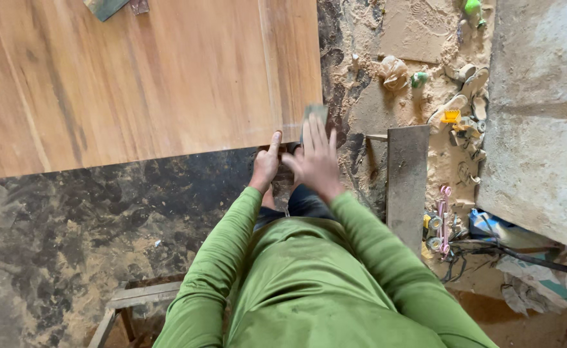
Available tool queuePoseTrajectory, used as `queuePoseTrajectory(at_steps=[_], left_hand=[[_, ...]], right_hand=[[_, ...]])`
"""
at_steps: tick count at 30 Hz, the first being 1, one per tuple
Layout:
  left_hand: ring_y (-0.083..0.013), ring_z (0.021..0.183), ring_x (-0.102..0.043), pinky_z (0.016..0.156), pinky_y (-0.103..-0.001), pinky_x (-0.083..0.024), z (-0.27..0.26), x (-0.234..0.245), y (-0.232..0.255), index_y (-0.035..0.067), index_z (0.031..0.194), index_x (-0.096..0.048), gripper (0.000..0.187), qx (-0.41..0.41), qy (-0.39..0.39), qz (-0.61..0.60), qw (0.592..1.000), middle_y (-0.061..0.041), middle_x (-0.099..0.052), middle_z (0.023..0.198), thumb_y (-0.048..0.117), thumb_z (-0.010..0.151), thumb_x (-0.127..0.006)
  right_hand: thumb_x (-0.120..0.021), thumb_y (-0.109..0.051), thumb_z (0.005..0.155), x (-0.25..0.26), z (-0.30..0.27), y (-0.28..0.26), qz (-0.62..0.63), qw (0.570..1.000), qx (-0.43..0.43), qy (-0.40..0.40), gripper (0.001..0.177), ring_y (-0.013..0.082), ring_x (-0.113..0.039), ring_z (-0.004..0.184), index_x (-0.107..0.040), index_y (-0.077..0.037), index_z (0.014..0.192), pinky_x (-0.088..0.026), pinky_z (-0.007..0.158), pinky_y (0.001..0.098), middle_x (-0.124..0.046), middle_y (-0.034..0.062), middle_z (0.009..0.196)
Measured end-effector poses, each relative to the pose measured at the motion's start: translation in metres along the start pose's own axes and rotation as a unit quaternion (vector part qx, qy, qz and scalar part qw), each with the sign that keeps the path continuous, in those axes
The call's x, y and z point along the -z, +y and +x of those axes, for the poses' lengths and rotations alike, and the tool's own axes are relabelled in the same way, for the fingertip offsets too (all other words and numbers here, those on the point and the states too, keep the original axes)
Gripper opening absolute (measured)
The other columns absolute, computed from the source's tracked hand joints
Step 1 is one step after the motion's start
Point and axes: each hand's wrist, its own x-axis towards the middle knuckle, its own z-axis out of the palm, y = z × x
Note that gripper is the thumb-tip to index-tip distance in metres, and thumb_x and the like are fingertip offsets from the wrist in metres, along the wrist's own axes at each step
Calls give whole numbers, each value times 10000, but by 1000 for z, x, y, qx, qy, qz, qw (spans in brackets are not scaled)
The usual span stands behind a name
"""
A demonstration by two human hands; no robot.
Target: The person sands a large wooden board using a sanding block. They move the block back and forth across the surface, covering different areas of the board to smooth the wood. The person occasionally switches the sanding block between hands and adjusts their position to reach different sections of the board.
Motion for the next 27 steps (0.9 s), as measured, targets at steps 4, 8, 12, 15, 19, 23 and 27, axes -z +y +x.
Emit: queuePoseTrajectory(at_steps=[4,8,12,15,19,23,27], left_hand=[[-203,797,-643,780,-363,-519,4,-3,-3,-78,954,-765,803,4,7,18,1000,-150,-720,806,688,963,-524],[-193,833,-678,795,-353,-537,1,-4,-2,-35,1015,-757,736,-54,-1,-50,997,-123,-754,861,663,925,-541],[-204,848,-684,808,-348,-529,3,-4,-4,-51,992,-772,756,-10,2,-8,1000,-144,-762,877,664,948,-530],[-224,858,-665,813,-355,-524,2,-2,-4,-63,987,-776,767,2,2,-3,1000,-165,-756,885,663,965,-528],[-226,868,-699,817,-346,-536,4,-3,-4,-51,1004,-775,760,5,-1,-23,1000,-152,-773,901,667,935,-537],[-225,861,-719,821,-346,-548,4,-5,-6,-50,1005,-778,773,-21,-3,-27,999,-156,-781,901,675,925,-521],[-222,901,-693,862,-348,-518,2,-2,-6,-69,1041,-769,797,10,11,19,1000,-191,-769,919,684,970,-520]], right_hand=[[-570,-699,944,3,-17,1,-32,999,6,-34,1051,363,-189,1591,-300,98,1574,-123,1243,652,-244,275,1683],[-562,-725,934,5,41,18,-6,1000,-15,-13,1089,361,-191,1594,-291,103,1587,-117,1258,650,-239,266,1689],[-579,-727,933,9,44,16,-9,1000,-13,-7,1101,369,-195,1587,-286,113,1583,-120,1259,637,-233,272,1687],[-615,-722,882,16,12,2,-5,1000,-18,-22,1110,384,-192,1568,-301,103,1556,-116,1224,637,-240,280,1660],[-630,-705,887,19,31,11,2,999,-21,-33,1110,374,-192,1584,-300,101,1574,-119,1253,634,-247,267,1676],[-632,-697,923,19,42,14,17,1000,-9,-22,1112,389,-183,1596,-280,122,1587,-121,1266,639,-236,286,1690],[-636,-700,891,22,14,8,17,999,12,-24,1119,422,-164,1563,-276,128,1553,-117,1226,652,-226,311,1652]])
